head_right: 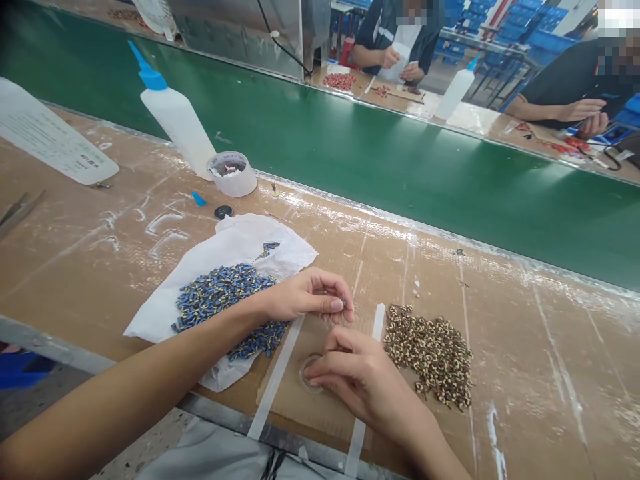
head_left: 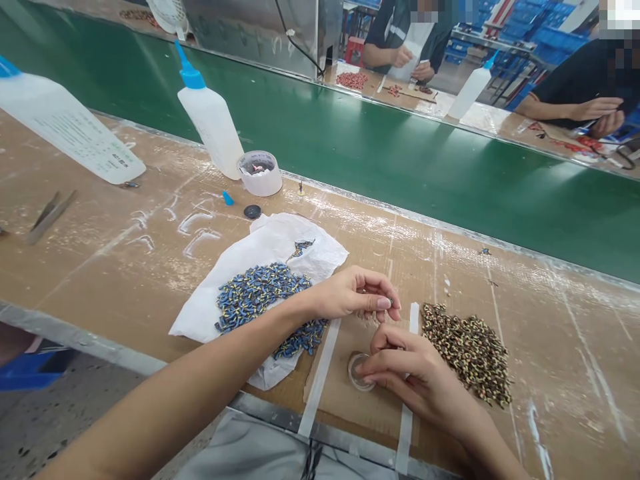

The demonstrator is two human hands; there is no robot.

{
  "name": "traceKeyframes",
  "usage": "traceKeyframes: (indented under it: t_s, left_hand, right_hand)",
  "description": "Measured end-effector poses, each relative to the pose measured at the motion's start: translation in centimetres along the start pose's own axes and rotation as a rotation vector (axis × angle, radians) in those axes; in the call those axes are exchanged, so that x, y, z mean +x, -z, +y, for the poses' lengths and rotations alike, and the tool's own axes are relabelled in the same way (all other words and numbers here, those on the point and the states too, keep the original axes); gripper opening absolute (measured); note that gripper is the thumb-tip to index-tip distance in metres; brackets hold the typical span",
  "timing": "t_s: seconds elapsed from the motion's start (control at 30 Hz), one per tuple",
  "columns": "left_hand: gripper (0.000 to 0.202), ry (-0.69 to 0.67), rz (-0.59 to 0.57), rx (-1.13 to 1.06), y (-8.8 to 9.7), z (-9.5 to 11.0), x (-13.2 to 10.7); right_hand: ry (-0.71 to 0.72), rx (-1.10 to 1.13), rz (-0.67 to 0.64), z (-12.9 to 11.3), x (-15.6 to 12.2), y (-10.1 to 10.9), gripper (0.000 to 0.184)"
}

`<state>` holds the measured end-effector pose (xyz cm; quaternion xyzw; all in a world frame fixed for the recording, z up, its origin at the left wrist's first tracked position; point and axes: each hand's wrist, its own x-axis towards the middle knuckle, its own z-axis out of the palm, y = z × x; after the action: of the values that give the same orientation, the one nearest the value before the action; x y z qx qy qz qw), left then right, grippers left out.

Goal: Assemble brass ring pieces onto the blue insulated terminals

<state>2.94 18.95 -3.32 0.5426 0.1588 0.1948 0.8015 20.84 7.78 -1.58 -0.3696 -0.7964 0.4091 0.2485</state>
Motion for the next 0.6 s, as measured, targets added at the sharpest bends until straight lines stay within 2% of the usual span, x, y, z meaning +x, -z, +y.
traceKeyframes:
  t_s: [0.13,0.23,0.3,0.37,0.43,0.5,0.6]
  left_hand:
    - [0.018,-0.003,0.01,-0.008,-0.1,0.2,0.1]
    - [0.018,-0.008,0.048,-0.009,-0.3,0.3,0.1]
    - [0.018,0.005,0.091,0.021,-0.4,0.4,0.1]
    - [0.018,0.037,0.122,0.061,-0.5,0.5,0.1]
    - [0.017,0.066,0.123,0.089,-0.5,0.5,0.1]
    - [0.018,0.08,0.106,0.104,-0.5,0.4,0.1]
    - [0.018,0.079,0.088,0.154,-0.6,0.2,0.1]
  right_hand:
    - [-0.048,0.036,-0.025,-0.5,0.2,0.1,0.015]
    - [-0.068,0.062,0.061,-0.3,-0.1,1.6,0.025]
    - [-0.139,0.023,0.241,0.6,-0.7,3.5,0.023]
    - [-0.304,-0.065,0.493,1.9,-1.9,5.9,0.022]
    - [-0.488,-0.172,0.674,3.5,-3.2,8.2,0.026]
    - [-0.608,-0.256,0.697,4.8,-4.4,9.8,0.028]
    - [-0.65,-0.309,0.582,5.8,-5.1,10.5,0.027]
